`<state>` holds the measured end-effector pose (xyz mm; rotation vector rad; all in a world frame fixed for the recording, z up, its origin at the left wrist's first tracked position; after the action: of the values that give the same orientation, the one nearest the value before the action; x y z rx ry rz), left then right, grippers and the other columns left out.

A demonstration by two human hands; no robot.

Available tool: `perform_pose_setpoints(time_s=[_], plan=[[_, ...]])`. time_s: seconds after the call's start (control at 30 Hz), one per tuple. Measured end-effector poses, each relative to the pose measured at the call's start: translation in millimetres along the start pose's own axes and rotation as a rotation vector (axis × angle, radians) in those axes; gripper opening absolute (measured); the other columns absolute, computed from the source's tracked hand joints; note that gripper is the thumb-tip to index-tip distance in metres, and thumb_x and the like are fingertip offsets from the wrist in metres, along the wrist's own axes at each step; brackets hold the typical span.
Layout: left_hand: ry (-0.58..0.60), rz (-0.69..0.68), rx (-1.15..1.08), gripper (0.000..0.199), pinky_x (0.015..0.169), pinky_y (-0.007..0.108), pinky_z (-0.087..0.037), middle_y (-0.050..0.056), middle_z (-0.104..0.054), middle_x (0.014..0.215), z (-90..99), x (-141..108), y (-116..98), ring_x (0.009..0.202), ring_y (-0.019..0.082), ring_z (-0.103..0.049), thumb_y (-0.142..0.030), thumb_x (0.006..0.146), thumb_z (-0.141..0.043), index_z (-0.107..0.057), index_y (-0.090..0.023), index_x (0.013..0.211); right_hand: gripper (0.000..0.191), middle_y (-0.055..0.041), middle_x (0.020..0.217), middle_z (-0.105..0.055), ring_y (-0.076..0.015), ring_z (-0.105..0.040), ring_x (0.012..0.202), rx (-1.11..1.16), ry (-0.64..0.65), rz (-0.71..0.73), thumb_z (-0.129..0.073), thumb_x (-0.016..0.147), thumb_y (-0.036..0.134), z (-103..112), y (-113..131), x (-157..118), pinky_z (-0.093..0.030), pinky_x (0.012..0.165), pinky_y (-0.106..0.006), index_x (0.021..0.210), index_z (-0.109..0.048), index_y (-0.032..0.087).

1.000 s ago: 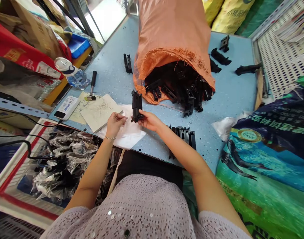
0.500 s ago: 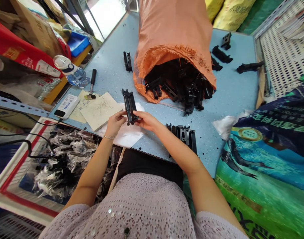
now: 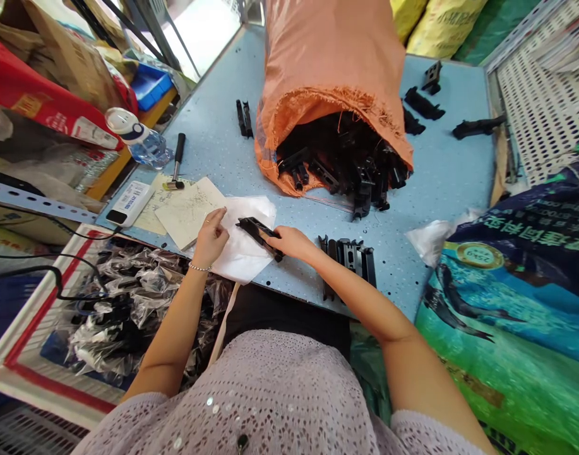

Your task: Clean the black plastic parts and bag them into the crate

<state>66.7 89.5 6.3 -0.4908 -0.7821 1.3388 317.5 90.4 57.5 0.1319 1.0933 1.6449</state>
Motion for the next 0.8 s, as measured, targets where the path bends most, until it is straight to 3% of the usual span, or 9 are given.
perform_pose_setpoints(time_s=[0.07, 0.13, 0.27, 0.37, 0.47, 0.57, 0.67, 0.73, 0.8], plan=[[-0.007, -0.098, 0.049, 0.066, 0.111, 0.041, -0.051, 0.016, -0.054, 0.149, -5.2, -13, -10, 0.131, 0.026, -0.059, -0.007, 0.082, -0.047, -0.053, -0.015, 0.147, 0.021, -0.0168, 0.105, -0.073, -0.0295, -0.069, 0.095, -0.234, -0.123, 0.089, -0.058, 0.092, 0.037, -4, 5, -4, -0.054, 0.081, -0.038, 0.094, -0.065, 0.017], [-0.004, -0.209, 0.090, 0.065, 0.117, 0.040, -0.047, 0.014, -0.053, 0.152, -10.9, -26, -20, 0.139, 0.025, -0.054, -0.007, 0.086, -0.045, -0.051, -0.018, 0.150, 0.021, -0.0165, 0.108, -0.073, -0.0290, -0.070, 0.097, -0.109, -0.149, 0.081, -0.060, 0.091, 0.036, -7, 6, -6, -0.055, 0.081, -0.038, 0.101, -0.063, 0.018], [-0.114, -0.282, 0.142, 0.064, 0.114, 0.035, -0.049, 0.015, -0.054, 0.151, -16.1, -46, -32, 0.138, 0.023, -0.056, -0.006, 0.091, -0.040, -0.047, -0.019, 0.153, 0.022, -0.0056, 0.090, -0.072, -0.0180, -0.071, 0.075, 0.847, 0.087, -0.065, -0.060, 0.091, 0.036, -13, -3, -2, -0.057, 0.062, -0.027, 0.107, -0.058, 0.021], [-0.080, -0.384, 0.114, 0.062, 0.115, 0.036, -0.050, 0.015, -0.055, 0.150, -17.4, -59, -43, 0.137, 0.023, -0.057, -0.008, 0.094, -0.041, -0.045, -0.021, 0.155, 0.024, -0.0017, 0.084, -0.070, -0.0133, -0.068, 0.068, 1.296, 0.250, -0.059, -0.069, 0.084, 0.033, -18, -8, -2, -0.057, 0.058, -0.022, 0.102, -0.057, 0.021], [0.066, -0.533, -0.020, 0.067, 0.116, 0.040, -0.050, 0.012, -0.054, 0.151, -18.2, -72, -60, 0.138, 0.023, -0.056, -0.010, 0.096, -0.041, -0.035, -0.028, 0.160, 0.023, 0.0024, 0.075, -0.064, -0.0099, -0.061, 0.060, 1.398, 0.175, -0.064, -0.073, 0.082, 0.028, -27, -5, -9, -0.055, 0.053, -0.018, 0.096, -0.057, 0.022], [0.169, -0.536, -0.088, 0.070, 0.115, 0.044, -0.051, 0.014, -0.051, 0.153, -13.2, -81, -75, 0.139, 0.025, -0.055, -0.016, 0.096, -0.047, -0.028, -0.029, 0.163, 0.018, 0.0023, 0.080, -0.064, -0.0121, -0.063, 0.069, 1.241, -0.033, -0.042, -0.070, 0.087, 0.034, -44, 5, -25, -0.058, 0.058, -0.021, 0.097, -0.059, 0.024], [0.150, -0.439, -0.081, 0.062, 0.110, 0.045, -0.055, 0.013, -0.060, 0.141, 10.8, -93, -88, 0.129, 0.027, -0.062, -0.024, 0.094, -0.059, -0.045, -0.029, 0.154, 0.022, 0.0009, 0.093, -0.070, -0.0165, -0.068, 0.089, 1.007, -0.037, 0.063, -0.068, 0.090, 0.044, -61, 22, -49, -0.061, 0.078, -0.029, 0.102, -0.064, 0.027], [0.067, -0.286, -0.104, 0.048, 0.105, 0.044, -0.058, 0.007, -0.068, 0.126, 46.6, -109, -94, 0.117, 0.024, -0.068, -0.025, 0.093, -0.063, -0.061, -0.035, 0.140, 0.029, -0.0012, 0.101, -0.072, -0.0185, -0.070, 0.097, 0.943, 0.171, 0.180, -0.066, 0.090, 0.050, -66, 32, -67, -0.060, 0.089, -0.034, 0.107, -0.067, 0.026], [0.041, -0.066, -0.126, 0.036, 0.102, 0.045, -0.060, -0.001, -0.072, 0.117, 97.7, -130, -90, 0.109, 0.024, -0.069, -0.032, 0.090, -0.066, -0.069, -0.044, 0.124, 0.035, -0.0042, 0.110, -0.074, -0.0197, -0.071, 0.101, 0.874, 0.351, 0.295, -0.062, 0.093, 0.051, -59, 33, -84, -0.058, 0.094, -0.038, 0.116, -0.069, 0.025]])
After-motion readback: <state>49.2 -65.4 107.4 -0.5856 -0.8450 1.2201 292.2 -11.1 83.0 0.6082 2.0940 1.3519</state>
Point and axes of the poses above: each hand's wrist, its own x-axis towards the middle knuckle, its own z-axis out of the back of the hand, y = z × x, the point moved 1 cm from there along x, towards the middle knuckle
